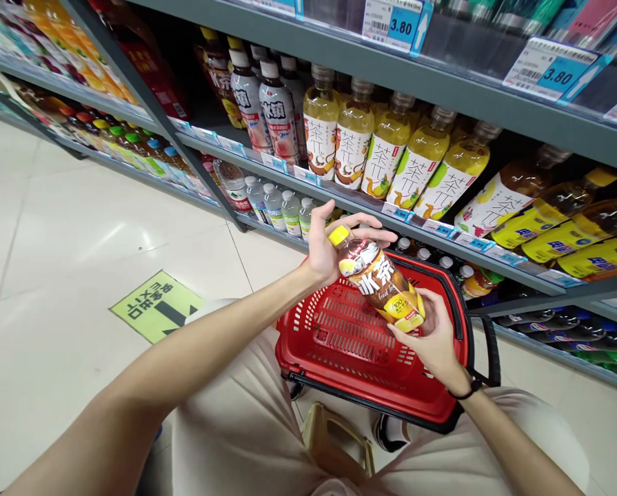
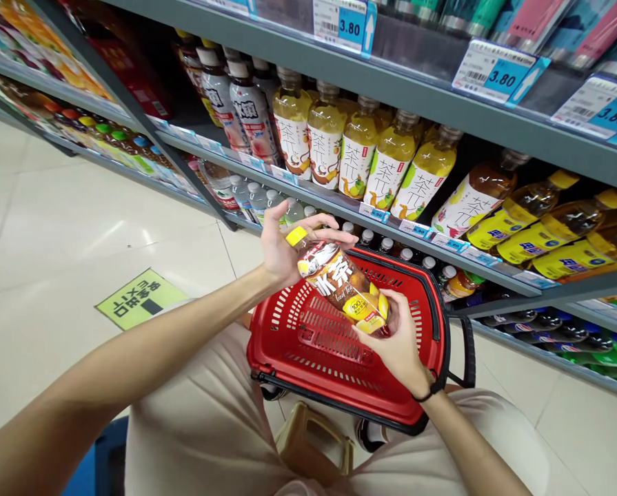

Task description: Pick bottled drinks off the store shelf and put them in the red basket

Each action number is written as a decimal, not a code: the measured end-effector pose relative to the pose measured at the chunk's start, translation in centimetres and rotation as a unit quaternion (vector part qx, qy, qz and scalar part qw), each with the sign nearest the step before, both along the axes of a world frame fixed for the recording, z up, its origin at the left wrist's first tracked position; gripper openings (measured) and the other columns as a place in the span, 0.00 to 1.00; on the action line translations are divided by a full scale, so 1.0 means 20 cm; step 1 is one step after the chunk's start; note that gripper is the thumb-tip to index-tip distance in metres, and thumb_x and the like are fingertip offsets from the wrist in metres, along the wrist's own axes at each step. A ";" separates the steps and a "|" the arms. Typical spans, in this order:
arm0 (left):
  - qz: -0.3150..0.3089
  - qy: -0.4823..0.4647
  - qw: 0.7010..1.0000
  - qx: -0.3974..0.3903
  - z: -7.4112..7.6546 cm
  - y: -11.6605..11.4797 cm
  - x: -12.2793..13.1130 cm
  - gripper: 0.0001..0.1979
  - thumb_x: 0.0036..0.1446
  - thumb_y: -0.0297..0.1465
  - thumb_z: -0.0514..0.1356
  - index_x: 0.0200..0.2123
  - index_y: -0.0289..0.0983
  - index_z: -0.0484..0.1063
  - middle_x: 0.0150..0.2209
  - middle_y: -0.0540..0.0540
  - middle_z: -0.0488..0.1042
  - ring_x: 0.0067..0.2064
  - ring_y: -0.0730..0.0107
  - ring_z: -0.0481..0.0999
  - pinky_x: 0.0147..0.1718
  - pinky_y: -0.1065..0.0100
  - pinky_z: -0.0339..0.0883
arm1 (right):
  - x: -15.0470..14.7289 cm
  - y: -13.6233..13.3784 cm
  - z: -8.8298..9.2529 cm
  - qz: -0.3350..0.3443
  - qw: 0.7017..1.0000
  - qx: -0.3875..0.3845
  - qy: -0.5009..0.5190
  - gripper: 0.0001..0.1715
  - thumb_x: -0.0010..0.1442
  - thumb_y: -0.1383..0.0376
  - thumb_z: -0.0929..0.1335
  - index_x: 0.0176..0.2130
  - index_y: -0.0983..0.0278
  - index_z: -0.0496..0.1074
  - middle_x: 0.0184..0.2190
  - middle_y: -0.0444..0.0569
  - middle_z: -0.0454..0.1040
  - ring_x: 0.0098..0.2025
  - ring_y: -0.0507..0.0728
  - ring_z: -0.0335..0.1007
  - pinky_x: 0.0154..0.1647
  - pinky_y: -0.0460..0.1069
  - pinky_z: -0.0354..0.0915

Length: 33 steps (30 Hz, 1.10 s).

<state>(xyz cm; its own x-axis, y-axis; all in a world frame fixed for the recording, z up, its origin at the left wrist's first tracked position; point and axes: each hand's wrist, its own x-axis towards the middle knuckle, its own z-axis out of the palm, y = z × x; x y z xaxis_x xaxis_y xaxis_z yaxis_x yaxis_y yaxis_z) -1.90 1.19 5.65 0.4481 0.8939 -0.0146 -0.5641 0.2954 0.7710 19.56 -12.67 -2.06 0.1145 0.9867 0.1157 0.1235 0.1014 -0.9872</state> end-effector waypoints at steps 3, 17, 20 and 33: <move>-0.006 0.020 1.000 0.002 0.01 0.00 0.00 0.37 0.52 0.63 0.52 0.39 0.35 0.77 0.42 0.34 0.84 0.52 0.43 0.83 0.50 0.50 0.75 | 0.00 -0.01 -0.01 -0.030 0.998 0.030 -0.046 0.42 0.48 0.66 0.83 0.57 0.57 0.68 0.55 0.54 0.71 0.57 0.64 0.71 0.61 0.60 0.70; 0.041 0.025 0.999 -0.009 0.03 -0.01 0.00 0.31 0.54 0.61 0.53 0.30 0.38 0.75 0.35 0.38 0.83 0.49 0.46 0.83 0.46 0.52 0.77 | 0.01 0.01 0.04 0.008 0.991 -0.074 0.115 0.41 0.47 0.65 0.84 0.57 0.58 0.71 0.58 0.54 0.76 0.59 0.63 0.74 0.64 0.60 0.71; 0.044 0.033 0.998 -0.003 0.04 -0.01 0.01 0.32 0.54 0.62 0.53 0.27 0.38 0.74 0.35 0.38 0.83 0.51 0.45 0.83 0.45 0.52 0.77 | 0.03 0.01 0.03 0.008 0.981 -0.124 0.147 0.38 0.43 0.62 0.85 0.51 0.60 0.75 0.53 0.54 0.80 0.56 0.64 0.77 0.62 0.60 0.72; 0.036 0.052 0.998 -0.019 0.02 -0.02 0.03 0.30 0.53 0.60 0.54 0.30 0.38 0.77 0.36 0.37 0.83 0.52 0.44 0.82 0.44 0.52 0.78 | -0.01 -0.01 0.07 0.181 0.910 -0.225 0.297 0.29 0.64 0.41 0.71 0.47 0.62 0.78 0.38 0.55 0.84 0.26 0.56 0.78 0.25 0.49 0.72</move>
<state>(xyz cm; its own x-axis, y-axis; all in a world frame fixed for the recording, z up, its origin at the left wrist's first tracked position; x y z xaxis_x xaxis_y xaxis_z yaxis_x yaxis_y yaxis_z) -1.37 0.77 6.06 0.3773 0.9215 -0.0924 -0.5029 0.2876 0.8151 19.44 -12.92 -0.57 -0.3163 0.9043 -0.2866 -0.4069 -0.4022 -0.8202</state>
